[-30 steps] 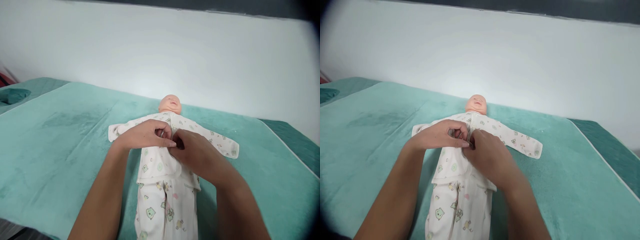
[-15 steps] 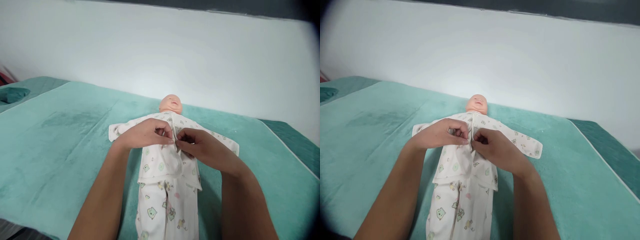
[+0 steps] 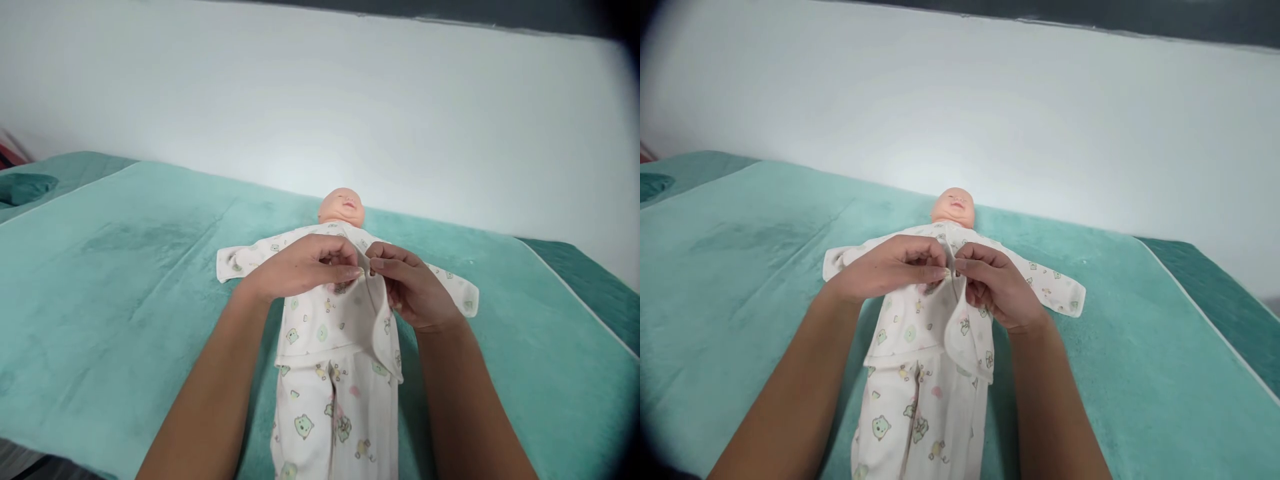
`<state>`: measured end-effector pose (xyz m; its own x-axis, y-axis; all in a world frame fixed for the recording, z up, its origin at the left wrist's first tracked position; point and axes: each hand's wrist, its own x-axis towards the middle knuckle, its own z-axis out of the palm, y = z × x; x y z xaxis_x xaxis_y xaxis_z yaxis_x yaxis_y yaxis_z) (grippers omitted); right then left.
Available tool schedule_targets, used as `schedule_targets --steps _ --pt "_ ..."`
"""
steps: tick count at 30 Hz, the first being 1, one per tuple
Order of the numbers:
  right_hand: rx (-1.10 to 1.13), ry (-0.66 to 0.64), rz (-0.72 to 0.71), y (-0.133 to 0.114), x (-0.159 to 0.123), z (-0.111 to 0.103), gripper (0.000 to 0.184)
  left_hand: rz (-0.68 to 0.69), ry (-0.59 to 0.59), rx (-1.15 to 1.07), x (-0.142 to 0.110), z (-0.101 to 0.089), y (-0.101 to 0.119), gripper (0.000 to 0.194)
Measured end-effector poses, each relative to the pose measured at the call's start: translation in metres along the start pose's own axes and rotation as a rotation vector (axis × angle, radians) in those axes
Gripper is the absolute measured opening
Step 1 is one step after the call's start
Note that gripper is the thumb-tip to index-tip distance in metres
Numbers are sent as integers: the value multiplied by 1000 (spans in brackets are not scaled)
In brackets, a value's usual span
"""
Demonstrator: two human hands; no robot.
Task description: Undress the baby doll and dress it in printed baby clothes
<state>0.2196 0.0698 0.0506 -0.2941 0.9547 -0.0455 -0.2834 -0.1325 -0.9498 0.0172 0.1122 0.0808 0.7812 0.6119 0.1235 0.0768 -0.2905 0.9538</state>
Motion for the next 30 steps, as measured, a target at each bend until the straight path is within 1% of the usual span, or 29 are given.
schedule_targets --steps 4,8,13,16,19,22,26,30 --pt "-55 -38 -16 1 0 -1 24 -8 3 -2 0 -1 -1 18" --pt "-84 -32 -30 1 0 0 24 -28 13 23 0 -1 0 19" --pt "-90 -52 -34 1 1 0 29 -74 21 65 1 -1 2 26" --pt "-111 -87 -33 2 2 -4 27 -81 19 70 1 -1 3 26" --pt "-150 -140 -37 2 2 -9 18 -86 16 98 0 -1 3 28" --pt "-201 -167 -34 0 1 -11 22 -94 15 133 -1 -2 5 29" --pt "-291 -137 -5 -5 -1 -5 24 -122 35 170 -1 0 7 30" --pt "-375 -82 0 -7 -3 3 25 -181 56 225 -1 2 8 22"
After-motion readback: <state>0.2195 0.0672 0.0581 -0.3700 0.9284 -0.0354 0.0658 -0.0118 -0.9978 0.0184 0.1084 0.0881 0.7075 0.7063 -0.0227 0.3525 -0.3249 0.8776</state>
